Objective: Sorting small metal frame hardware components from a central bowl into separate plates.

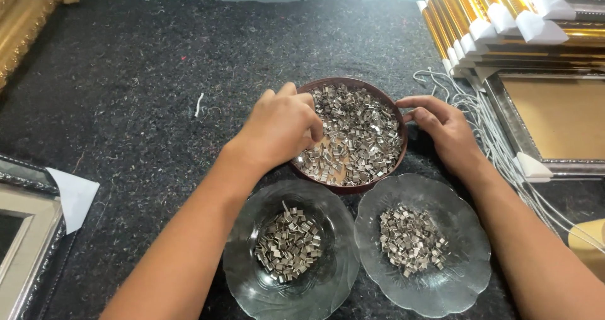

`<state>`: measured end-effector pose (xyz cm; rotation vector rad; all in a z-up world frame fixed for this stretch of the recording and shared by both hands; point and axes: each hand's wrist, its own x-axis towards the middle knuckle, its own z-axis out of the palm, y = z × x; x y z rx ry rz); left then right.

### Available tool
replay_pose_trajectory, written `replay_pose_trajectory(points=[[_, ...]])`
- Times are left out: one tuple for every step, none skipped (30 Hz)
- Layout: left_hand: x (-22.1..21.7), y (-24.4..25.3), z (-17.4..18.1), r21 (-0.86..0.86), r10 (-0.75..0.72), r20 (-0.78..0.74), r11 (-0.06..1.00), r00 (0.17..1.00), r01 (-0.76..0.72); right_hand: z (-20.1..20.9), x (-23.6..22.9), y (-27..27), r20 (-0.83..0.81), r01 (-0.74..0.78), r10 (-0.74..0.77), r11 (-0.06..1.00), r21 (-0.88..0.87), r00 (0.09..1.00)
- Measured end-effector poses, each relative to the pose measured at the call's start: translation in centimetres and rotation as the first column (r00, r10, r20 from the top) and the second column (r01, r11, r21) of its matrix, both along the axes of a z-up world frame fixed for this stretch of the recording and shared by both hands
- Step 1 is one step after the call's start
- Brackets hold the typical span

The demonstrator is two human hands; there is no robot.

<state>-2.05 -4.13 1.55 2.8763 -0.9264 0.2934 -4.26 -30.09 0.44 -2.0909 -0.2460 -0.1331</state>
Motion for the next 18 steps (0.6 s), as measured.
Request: replay_pose_trajectory(points=[[0.1, 0.0, -0.2, 0.001, -0.001, 0.0, 1.0, 1.0, 0.001, -0.1, 0.2, -0.1, 0.0, 0.001, -0.001, 1.0, 0.001, 1.0], [0.1, 0.0, -0.4, 0.012, -0.002, -0.011, 1.0, 1.0, 0.002, -0.3, 0.4, -0.2, 0.006, -0.001, 0.001, 1.0, -0.002, 1.0], [0.1, 0.1, -0.7, 0.023, -0.002, -0.023, 1.0, 1.0, 0.003, -0.5, 0.5, -0.3, 0.011, -0.003, 0.003, 1.0, -0.005, 1.0], [0.1, 0.1, -0.6, 0.022, -0.002, -0.024, 1.0, 1.0, 0.003, -0.4, 0.4, -0.2, 0.01, -0.003, 0.003, 1.0, -0.006, 1.0], [0.1, 0.1, -0.5, 0.012, -0.008, -0.036, 1.0, 0.999, 0.008, -0.4, 0.3, -0.1, 0.014, -0.002, 0.002, 1.0, -0.001, 1.0], [0.1, 0.2, -0.4, 0.001, -0.012, -0.048, 1.0, 0.999, 0.012, -0.3, 0.2, 0.0, 0.017, -0.002, 0.002, 1.0, 0.003, 1.0], [0.0, 0.1, -0.4, -0.001, -0.011, -0.049, 1.0, 0.999, 0.011, -0.3, 0.1, 0.0, 0.016, -0.003, 0.003, 1.0, 0.002, 1.0], [0.0, 0.2, -0.3, -0.023, -0.016, -0.065, 1.0, 0.998, 0.015, -0.3, 0.1, 0.0, 0.015, -0.001, 0.001, 1.0, -0.003, 1.0], [0.0, 0.2, -0.1, -0.045, -0.022, -0.08, 0.999, 0.997, 0.019, -0.3, 0.2, 0.0, 0.014, 0.0, 0.0, 1.0, -0.008, 1.0], [-0.1, 0.3, 0.3, -0.045, -0.021, -0.077, 0.999, 0.997, 0.018, -0.3, 0.2, 0.0, 0.018, -0.001, 0.002, 1.0, -0.008, 1.0], [-0.1, 0.4, 0.7, -0.122, -0.022, -0.127, 0.993, 0.992, 0.006, -0.3, 0.2, 0.0, 0.014, 0.005, -0.005, 1.0, -0.006, 1.0], [-0.2, 0.5, 1.1, -0.198, -0.028, -0.177, 0.98, 0.984, -0.007, -0.3, 0.2, 0.0, 0.01, 0.014, -0.014, 1.0, -0.004, 1.0], [-0.4, 0.5, 1.6, -0.198, -0.029, -0.174, 0.98, 0.984, -0.007, -0.2, 0.1, 0.1, 0.012, 0.014, -0.014, 1.0, -0.005, 1.0], [-0.6, 0.5, 1.9, -0.258, -0.03, -0.221, 0.966, 0.975, -0.029, -0.1, 0.0, 0.3, 0.014, 0.016, -0.016, 1.0, -0.002, 1.0], [-0.9, 0.5, 2.3, -0.316, -0.035, -0.268, 0.947, 0.963, -0.054, 0.0, -0.1, 0.5, 0.015, 0.017, -0.017, 1.0, 0.001, 1.0], [-0.7, 0.5, 2.3, -0.316, -0.034, -0.269, 0.947, 0.962, -0.054, 0.0, -0.1, 0.4, 0.013, 0.016, -0.016, 1.0, 0.001, 1.0], [-0.6, 0.6, 2.3, -0.347, -0.043, -0.255, 0.936, 0.966, -0.05, -0.1, -0.1, 0.4, 0.01, 0.019, -0.019, 1.0, 0.001, 1.0], [-0.4, 0.6, 2.2, -0.38, -0.05, -0.242, 0.924, 0.969, -0.047, -0.2, -0.2, 0.3, 0.006, 0.021, -0.021, 1.0, 0.001, 1.0]])
